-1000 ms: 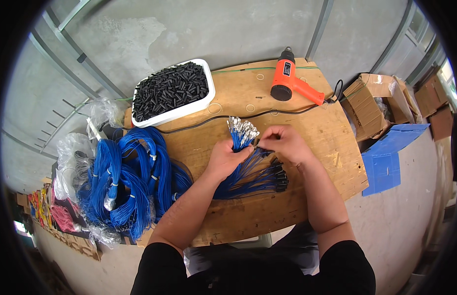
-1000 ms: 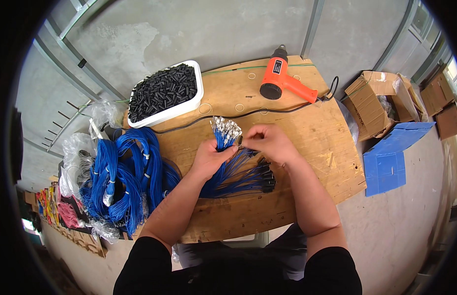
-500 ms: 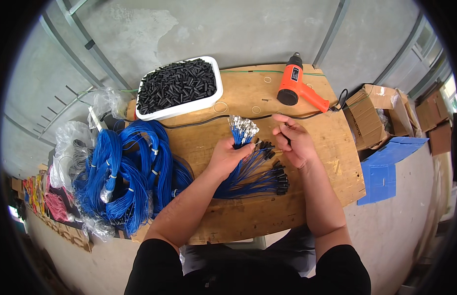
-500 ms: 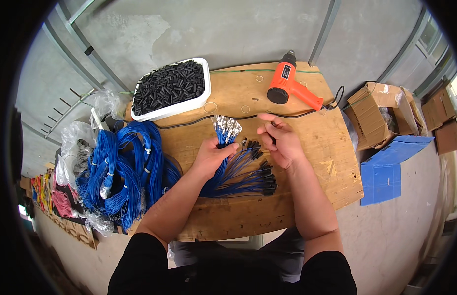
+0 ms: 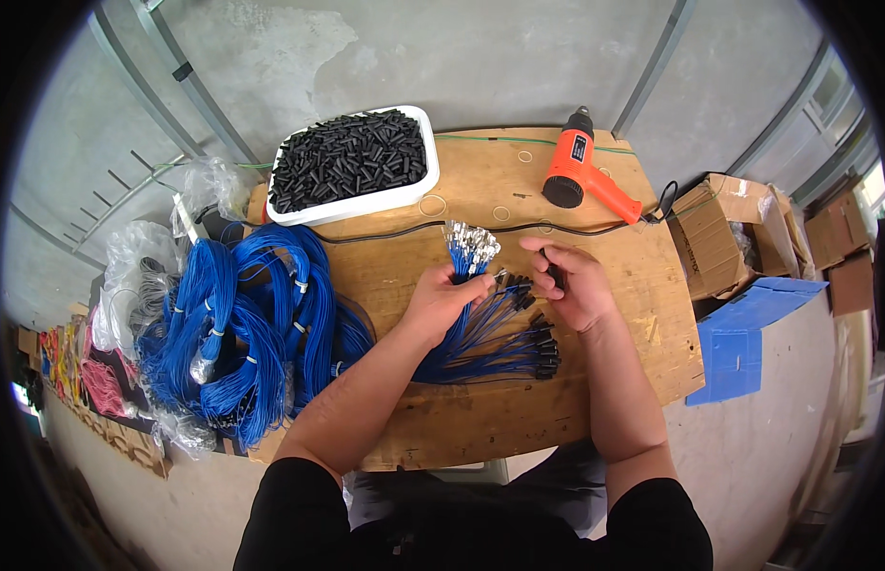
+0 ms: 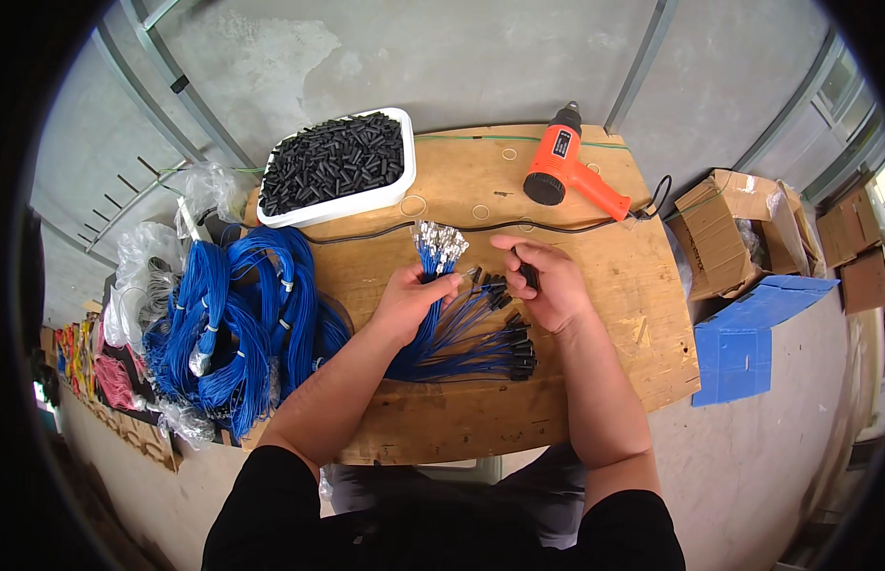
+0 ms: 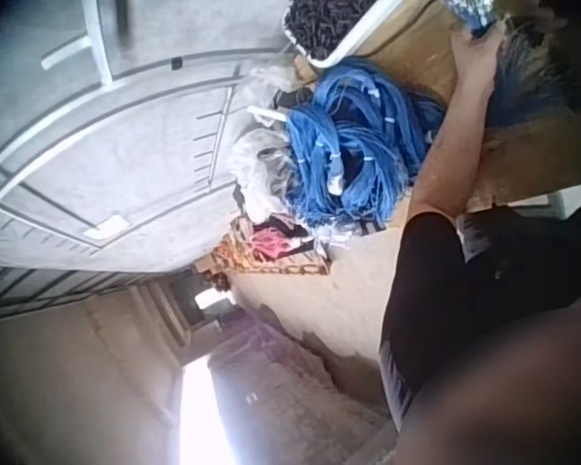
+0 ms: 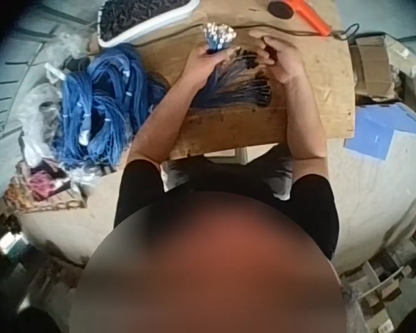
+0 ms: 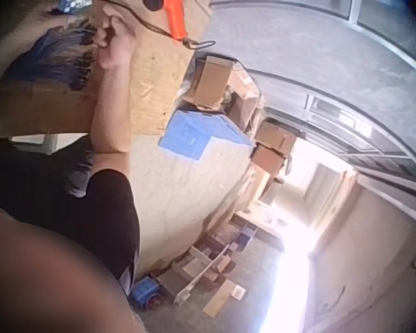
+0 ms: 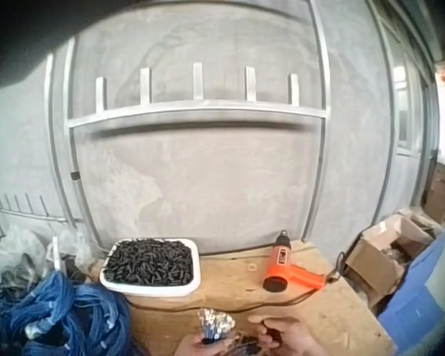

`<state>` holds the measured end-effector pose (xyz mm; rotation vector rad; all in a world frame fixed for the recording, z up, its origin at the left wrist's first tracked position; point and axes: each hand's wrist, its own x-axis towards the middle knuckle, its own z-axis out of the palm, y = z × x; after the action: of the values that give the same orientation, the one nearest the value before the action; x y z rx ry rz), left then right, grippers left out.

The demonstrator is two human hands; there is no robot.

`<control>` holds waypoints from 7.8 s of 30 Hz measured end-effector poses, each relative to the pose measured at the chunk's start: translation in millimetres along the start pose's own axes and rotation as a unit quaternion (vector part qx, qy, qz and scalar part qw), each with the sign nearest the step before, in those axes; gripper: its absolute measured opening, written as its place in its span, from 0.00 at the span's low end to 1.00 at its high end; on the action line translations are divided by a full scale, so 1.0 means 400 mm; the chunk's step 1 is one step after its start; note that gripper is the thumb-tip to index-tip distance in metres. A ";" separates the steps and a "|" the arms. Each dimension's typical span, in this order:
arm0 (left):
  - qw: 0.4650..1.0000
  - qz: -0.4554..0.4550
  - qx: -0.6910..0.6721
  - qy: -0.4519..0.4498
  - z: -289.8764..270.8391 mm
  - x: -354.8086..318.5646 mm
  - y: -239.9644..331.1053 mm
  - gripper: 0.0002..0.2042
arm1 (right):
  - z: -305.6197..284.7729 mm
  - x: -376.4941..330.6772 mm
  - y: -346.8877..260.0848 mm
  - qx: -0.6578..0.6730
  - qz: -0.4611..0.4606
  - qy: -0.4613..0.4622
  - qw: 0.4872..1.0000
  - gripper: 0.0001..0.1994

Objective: Applying black heat shrink tubing to multiple blue wire terminals at a workbench.

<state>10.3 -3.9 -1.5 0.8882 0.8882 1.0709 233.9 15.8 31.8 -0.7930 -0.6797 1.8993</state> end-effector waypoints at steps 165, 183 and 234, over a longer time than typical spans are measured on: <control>1.000 -0.014 0.007 -0.020 -0.001 0.003 0.005 0.07 | -0.064 0.047 0.031 0.137 -0.058 0.074 0.986 0.08; 1.000 -0.011 -0.011 0.016 -0.006 0.009 0.002 0.06 | 0.016 0.013 0.048 -0.118 -0.042 0.020 0.992 0.07; 0.999 0.006 0.035 -0.038 -0.007 0.001 0.014 0.05 | -0.002 0.013 0.044 -0.081 0.017 -0.017 0.996 0.09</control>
<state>5.8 -2.0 2.5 0.9871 0.8617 1.0143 222.9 13.5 17.1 -0.8805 -0.8548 1.9097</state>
